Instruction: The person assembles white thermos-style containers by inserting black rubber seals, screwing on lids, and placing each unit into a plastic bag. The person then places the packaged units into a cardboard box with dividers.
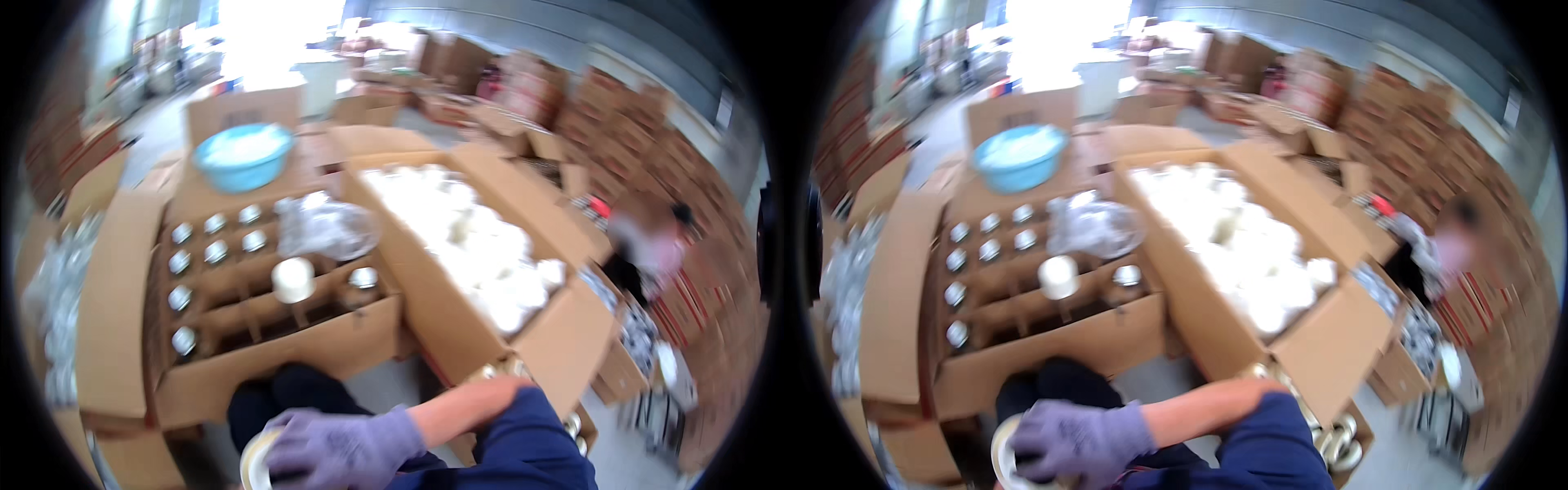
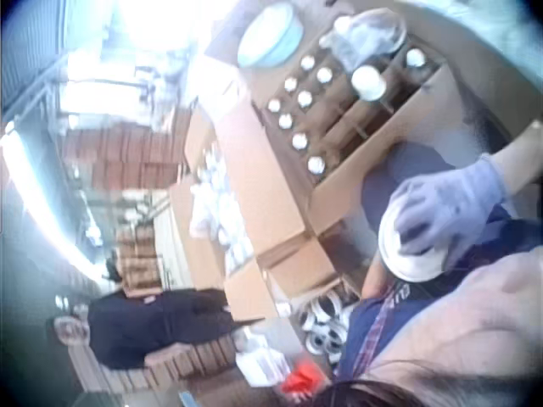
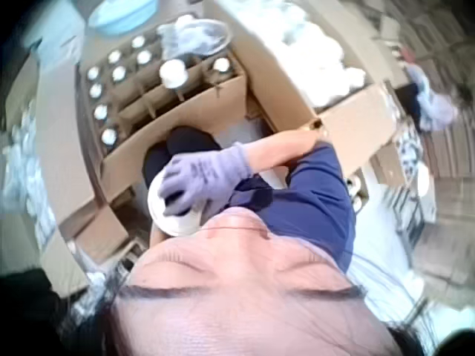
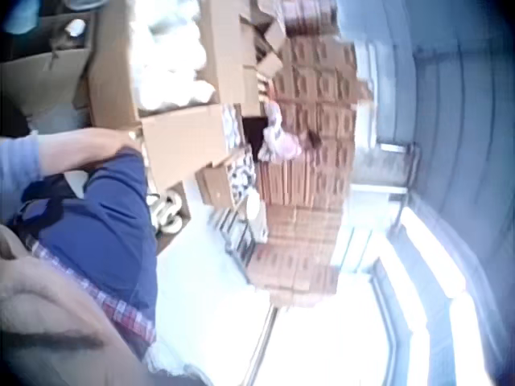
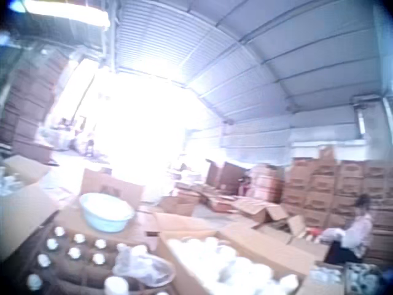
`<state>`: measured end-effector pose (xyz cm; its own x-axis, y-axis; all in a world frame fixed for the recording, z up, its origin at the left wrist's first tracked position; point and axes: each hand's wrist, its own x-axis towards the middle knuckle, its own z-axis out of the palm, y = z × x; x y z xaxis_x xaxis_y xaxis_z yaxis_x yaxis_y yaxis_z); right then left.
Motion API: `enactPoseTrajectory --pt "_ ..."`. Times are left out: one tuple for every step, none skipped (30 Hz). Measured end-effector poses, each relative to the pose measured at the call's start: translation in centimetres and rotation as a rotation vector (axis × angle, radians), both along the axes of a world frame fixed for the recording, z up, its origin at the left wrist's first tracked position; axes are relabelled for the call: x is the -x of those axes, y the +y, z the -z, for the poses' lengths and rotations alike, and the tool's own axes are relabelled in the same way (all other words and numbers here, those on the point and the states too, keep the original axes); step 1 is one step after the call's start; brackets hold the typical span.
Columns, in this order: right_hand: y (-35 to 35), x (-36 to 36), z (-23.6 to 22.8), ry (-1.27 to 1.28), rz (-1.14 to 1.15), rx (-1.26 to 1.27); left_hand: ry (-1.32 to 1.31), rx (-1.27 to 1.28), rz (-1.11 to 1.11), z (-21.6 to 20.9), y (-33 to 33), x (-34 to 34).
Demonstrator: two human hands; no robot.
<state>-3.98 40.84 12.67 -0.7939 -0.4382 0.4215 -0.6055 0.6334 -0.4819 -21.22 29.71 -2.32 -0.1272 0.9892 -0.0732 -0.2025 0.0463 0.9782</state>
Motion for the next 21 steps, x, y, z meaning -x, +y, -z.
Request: enactPoseTrajectory --pt "-1.1 -1.1 -0.3 0.005 -0.018 -0.138 0.036 0.029 0.126 1.4 0.3 -0.8" --pt "-2.0 -2.4 -2.5 0.135 -0.044 -0.206 0.084 0.061 0.155 2.1 -0.9 -2.0" --pt "-2.6 -4.2 -4.5 0.248 -0.014 -0.263 0.072 0.086 0.154 2.8 -1.3 -3.0" --pt "-3.2 -5.5 -2.6 0.235 0.091 -0.29 0.049 0.086 0.097 3.4 -1.4 -4.3" --pt "-3.6 -6.1 -1.0 0.228 0.161 -0.308 0.021 0.067 -0.062 2.3 -1.8 -5.6" --pt "-3.3 -6.8 2.5 0.08 0.238 -0.298 -0.001 0.04 -0.221 1.0 -2.4 -6.9" --pt "-3.4 -6.8 3.3 -0.002 0.365 -0.202 0.114 0.004 -0.391 3.4 -3.4 -6.6" --pt "-2.7 -6.8 3.4 -0.131 0.367 -0.162 0.211 -0.022 -0.552 6.0 -4.1 -6.7" --pt "-2.4 -7.2 5.4 -0.048 0.437 -0.073 0.243 -0.075 -0.59 6.9 -4.2 -7.2" --pt "-2.2 -7.9 5.4 -0.104 0.48 0.002 0.283 -0.032 -0.571 5.3 -4.3 -8.3" --pt "-1.7 -8.7 5.6 -0.108 0.551 -0.003 0.735 -0.103 -0.568 2.8 -4.1 -9.4" --pt "-0.2 -9.5 6.6 -0.159 0.623 0.053 0.643 0.086 -0.512 0.7 -4.1 -10.0" --pt "1.7 -10.3 10.0 -0.164 0.829 0.065 0.652 0.111 -0.432 -0.2 -4.4 -10.2" --pt "5.1 -9.7 11.8 -0.125 0.967 0.12 0.56 0.126 -0.394 0.6 -5.4 -9.9" --pt "9.4 -8.5 13.0 0.299 0.969 -0.468 0.587 0.105 -0.393 0.8 -6.5 -9.2" --pt "10.9 -6.0 11.8 0.129 1.418 -0.129 0.614 0.094 -0.392 0.5 -7.5 -8.8" --pt "14.6 -4.1 12.7 0.058 1.559 -0.204 0.644 0.026 -0.391 0.7 -7.6 -7.9" --pt "18.1 -2.5 13.8 -0.08 1.636 -0.212 0.666 -0.037 -0.381 1.3 -7.3 -7.2" --pt "20.8 -0.8 14.4 -0.191 1.669 -0.275 0.607 -0.071 -0.334 1.8 -6.8 -6.8" --pt "22.0 0.9 13.6 -0.466 1.581 -0.323 0.549 -0.099 -0.297 1.9 -6.5 -6.4" --pt "22.8 2.8 12.6 -0.846 1.443 -0.33 0.342 -0.015 -0.173 1.4 -6.3 -6.1"
